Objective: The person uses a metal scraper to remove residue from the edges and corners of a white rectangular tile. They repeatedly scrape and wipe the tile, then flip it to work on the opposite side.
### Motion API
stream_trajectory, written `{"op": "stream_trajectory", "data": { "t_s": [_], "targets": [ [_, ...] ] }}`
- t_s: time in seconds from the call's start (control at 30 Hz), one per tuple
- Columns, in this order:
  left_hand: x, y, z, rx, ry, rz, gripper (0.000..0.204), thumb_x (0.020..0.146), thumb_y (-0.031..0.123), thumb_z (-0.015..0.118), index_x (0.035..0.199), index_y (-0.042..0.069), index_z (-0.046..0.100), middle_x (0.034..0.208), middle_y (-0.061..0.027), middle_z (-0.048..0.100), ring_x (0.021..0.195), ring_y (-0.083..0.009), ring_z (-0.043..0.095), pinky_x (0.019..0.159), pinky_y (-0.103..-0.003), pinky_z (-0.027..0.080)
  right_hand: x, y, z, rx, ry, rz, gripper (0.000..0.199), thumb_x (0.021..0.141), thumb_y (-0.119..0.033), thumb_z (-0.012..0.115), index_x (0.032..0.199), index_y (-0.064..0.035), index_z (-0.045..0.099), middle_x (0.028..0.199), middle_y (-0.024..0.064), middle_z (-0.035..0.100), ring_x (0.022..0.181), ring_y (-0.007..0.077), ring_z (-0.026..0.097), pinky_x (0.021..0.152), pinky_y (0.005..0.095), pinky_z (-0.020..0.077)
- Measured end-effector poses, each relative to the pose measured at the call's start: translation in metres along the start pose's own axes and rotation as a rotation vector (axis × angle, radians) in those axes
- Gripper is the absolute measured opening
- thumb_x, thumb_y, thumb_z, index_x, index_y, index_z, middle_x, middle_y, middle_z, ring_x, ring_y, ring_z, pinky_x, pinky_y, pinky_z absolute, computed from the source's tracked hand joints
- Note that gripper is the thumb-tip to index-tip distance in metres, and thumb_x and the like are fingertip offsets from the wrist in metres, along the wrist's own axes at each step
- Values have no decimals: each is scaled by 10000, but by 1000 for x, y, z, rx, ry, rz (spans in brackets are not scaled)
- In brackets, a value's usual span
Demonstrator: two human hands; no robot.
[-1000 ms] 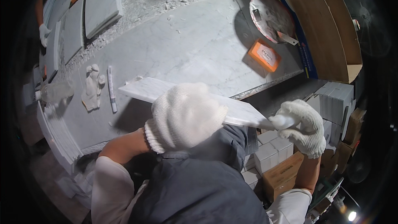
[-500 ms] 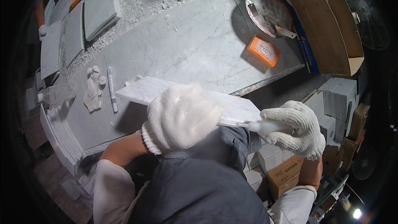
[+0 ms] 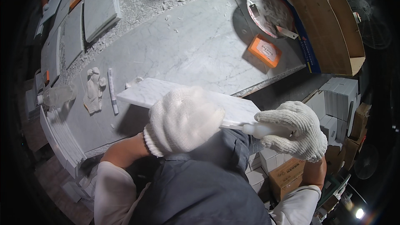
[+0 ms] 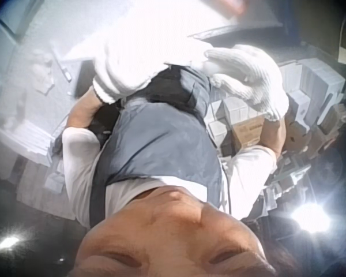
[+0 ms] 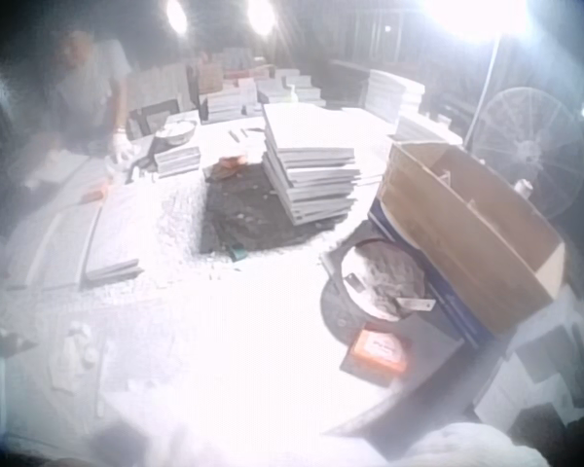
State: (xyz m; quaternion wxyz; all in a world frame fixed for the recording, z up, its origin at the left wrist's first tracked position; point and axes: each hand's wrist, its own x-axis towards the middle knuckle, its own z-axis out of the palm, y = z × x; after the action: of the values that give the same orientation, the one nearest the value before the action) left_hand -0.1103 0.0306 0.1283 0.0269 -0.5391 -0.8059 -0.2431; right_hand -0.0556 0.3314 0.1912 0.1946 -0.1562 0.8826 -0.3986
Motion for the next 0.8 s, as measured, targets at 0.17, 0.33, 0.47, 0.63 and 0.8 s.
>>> {"op": "stream_trajectory", "data": {
  "t_s": [0.17,0.33,0.47,0.63,0.8],
  "targets": [
    [1,0,-2,-37,-45,-14,438,761,258,838,1135,55,738,1052,-108,704,988,-330,688,892,-498,567,6,-4,-1,5,-53,22,477,713,-332,919,1107,-87,810,857,77,766,768,250,728,735,371,535],
    [0,-2,1,-27,-4,-1,446,759,258,843,1140,52,737,1054,-112,704,989,-331,691,890,-499,567,7,-3,-1,-27,-65,-24,492,705,-345,924,1115,-99,810,889,77,771,805,265,734,762,383,539],
    [1,-1,0,-34,-3,-12,442,761,257,844,1140,55,739,1053,-113,704,997,-333,691,907,-506,561,6,-4,-2,-110,-91,2,493,710,-361,923,1117,-108,810,915,78,773,833,281,735,780,388,543],
    [5,-2,-1,-25,28,22,401,734,210,799,1091,44,724,981,-114,670,913,-326,665,795,-489,533,7,-6,-2,-120,-66,-37,488,715,-370,921,1117,-114,811,918,80,773,838,285,735,790,388,545],
    [2,-2,3,-1,28,26,458,754,255,841,1153,53,743,1062,-129,705,1014,-342,687,914,-523,554,8,-7,-2,-121,-69,-24,481,715,-366,920,1113,-119,813,898,84,767,827,289,733,792,393,545]
  ]
}}
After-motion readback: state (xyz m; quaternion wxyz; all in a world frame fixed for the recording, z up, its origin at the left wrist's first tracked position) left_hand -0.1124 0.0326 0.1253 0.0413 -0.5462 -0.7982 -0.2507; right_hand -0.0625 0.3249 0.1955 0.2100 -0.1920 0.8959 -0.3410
